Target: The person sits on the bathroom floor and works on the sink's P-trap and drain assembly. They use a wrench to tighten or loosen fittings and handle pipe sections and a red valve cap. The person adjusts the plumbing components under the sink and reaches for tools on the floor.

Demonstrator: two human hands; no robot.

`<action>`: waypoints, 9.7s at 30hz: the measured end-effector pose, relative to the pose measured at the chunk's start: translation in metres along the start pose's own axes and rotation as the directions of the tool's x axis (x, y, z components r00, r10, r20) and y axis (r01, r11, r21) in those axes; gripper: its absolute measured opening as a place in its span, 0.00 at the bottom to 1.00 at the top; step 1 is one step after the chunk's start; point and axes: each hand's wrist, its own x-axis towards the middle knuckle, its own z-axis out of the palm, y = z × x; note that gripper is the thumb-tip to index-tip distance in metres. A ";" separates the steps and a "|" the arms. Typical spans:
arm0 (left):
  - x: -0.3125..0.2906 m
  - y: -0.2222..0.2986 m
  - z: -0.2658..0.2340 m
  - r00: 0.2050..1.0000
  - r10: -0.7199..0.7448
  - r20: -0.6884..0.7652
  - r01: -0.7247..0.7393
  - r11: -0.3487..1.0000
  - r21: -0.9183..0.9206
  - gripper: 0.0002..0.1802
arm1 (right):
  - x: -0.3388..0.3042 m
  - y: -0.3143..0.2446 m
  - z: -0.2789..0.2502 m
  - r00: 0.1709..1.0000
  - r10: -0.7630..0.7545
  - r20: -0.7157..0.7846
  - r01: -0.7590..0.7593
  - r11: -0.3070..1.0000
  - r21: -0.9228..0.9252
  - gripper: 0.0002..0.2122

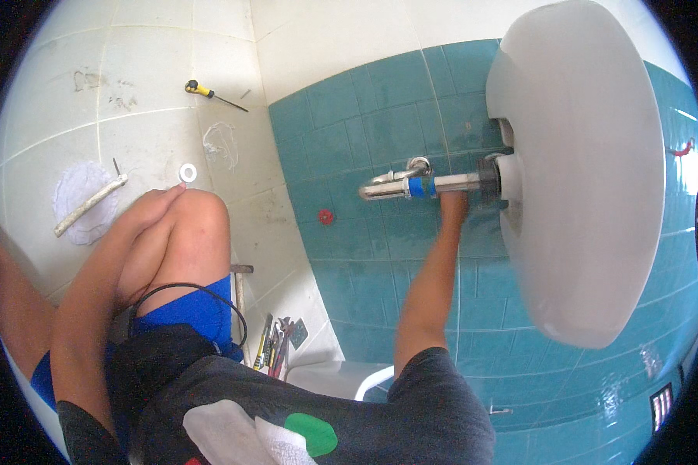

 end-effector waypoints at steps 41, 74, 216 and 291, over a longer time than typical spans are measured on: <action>0.003 -0.003 -0.004 0.999 -0.031 0.029 0.031 0.999 -0.029 0.43 | 0.009 0.003 0.010 0.992 0.094 0.082 -0.089 0.994 -0.062 0.20; 0.008 -0.011 -0.001 1.000 0.011 0.025 -0.008 0.994 -0.108 0.41 | 0.015 -0.005 0.001 0.984 0.086 0.159 -0.089 0.996 0.013 0.21; 0.001 -0.028 -0.009 1.000 -0.015 0.000 0.015 0.991 -0.135 0.42 | -0.319 -0.191 0.096 0.665 -0.045 0.746 -0.670 0.406 0.621 0.12; -0.010 -0.003 -0.007 1.000 0.009 -0.015 -0.009 0.999 0.042 0.41 | 0.030 -0.010 0.027 0.867 0.377 0.325 -0.426 0.900 0.095 0.29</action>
